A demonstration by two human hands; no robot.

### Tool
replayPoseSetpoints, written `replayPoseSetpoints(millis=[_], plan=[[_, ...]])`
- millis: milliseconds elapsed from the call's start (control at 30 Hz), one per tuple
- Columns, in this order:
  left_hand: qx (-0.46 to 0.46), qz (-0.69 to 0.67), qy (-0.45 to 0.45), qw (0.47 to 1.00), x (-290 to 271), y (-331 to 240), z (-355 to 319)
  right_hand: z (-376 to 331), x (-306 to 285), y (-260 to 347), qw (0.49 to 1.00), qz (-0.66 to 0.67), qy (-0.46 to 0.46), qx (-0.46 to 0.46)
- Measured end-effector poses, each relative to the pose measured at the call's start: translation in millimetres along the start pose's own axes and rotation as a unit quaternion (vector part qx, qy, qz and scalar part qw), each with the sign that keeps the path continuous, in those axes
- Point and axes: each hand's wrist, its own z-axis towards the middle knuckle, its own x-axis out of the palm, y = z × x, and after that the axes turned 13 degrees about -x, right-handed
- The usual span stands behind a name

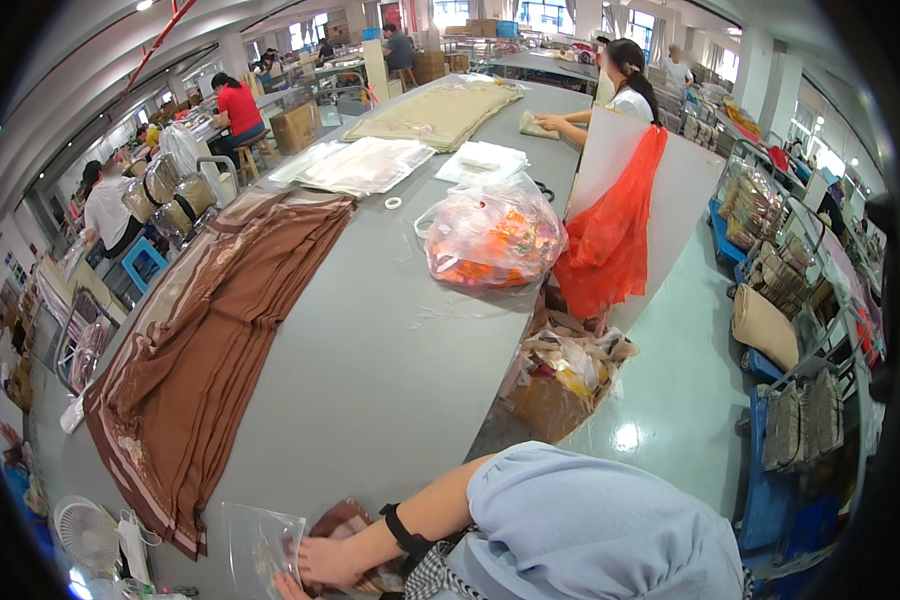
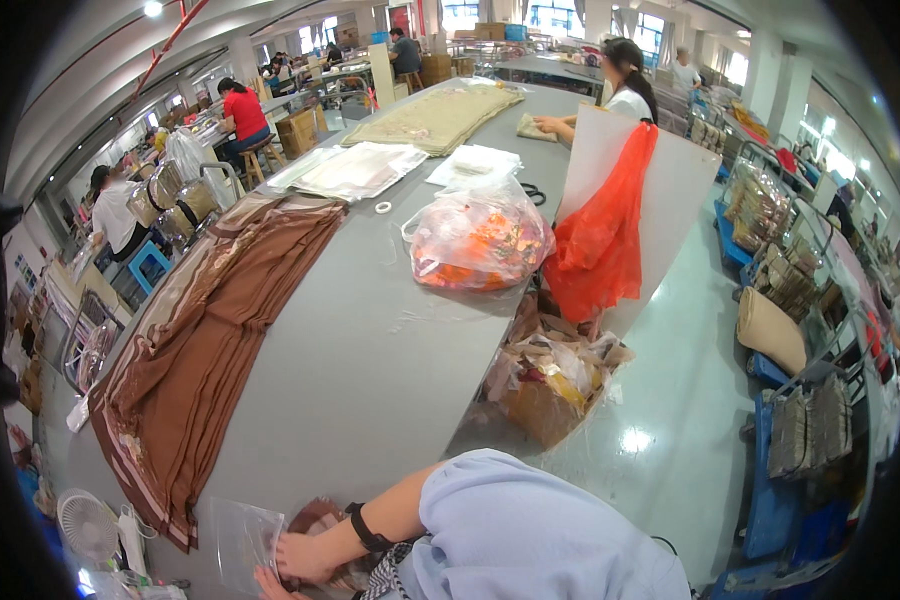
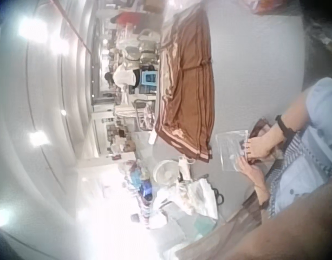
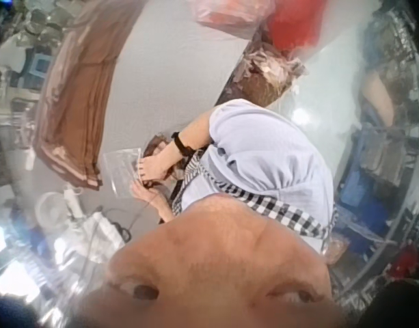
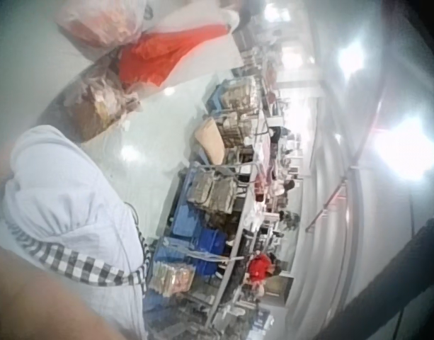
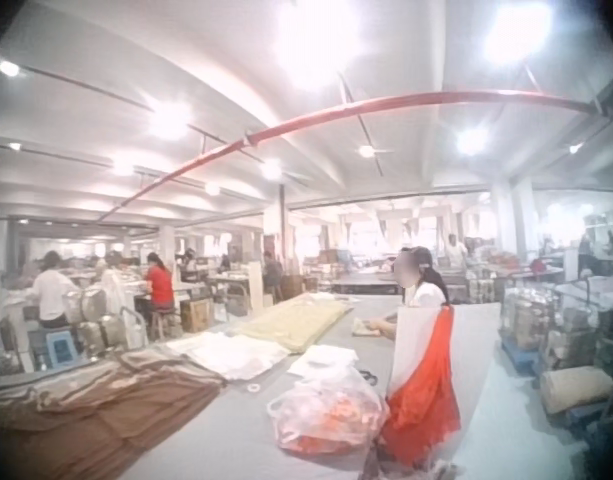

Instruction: The person repeatedly picks up brown patterned cloths, folds them neatly on a table, and places each folded piece into a clear plastic bag. The packaged items are then set aside in a stack.

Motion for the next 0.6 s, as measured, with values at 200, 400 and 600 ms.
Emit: replayPoseSetpoints(millis=[200,400,600], plan=[[0.009,-0.035,-0.016,0.999,-5,-5,19,56,-22,3,0.991,-0.071,-0.111,0.036],[-0.083,0.025,0.026,0.996,-24,-8,5,35,-47,29,0.983,-0.139,-0.104,-0.064],[-0.036,-0.037,0.020,0.998,-19,-15,0,-67,-82,40,0.984,-0.076,0.116,-0.110]])
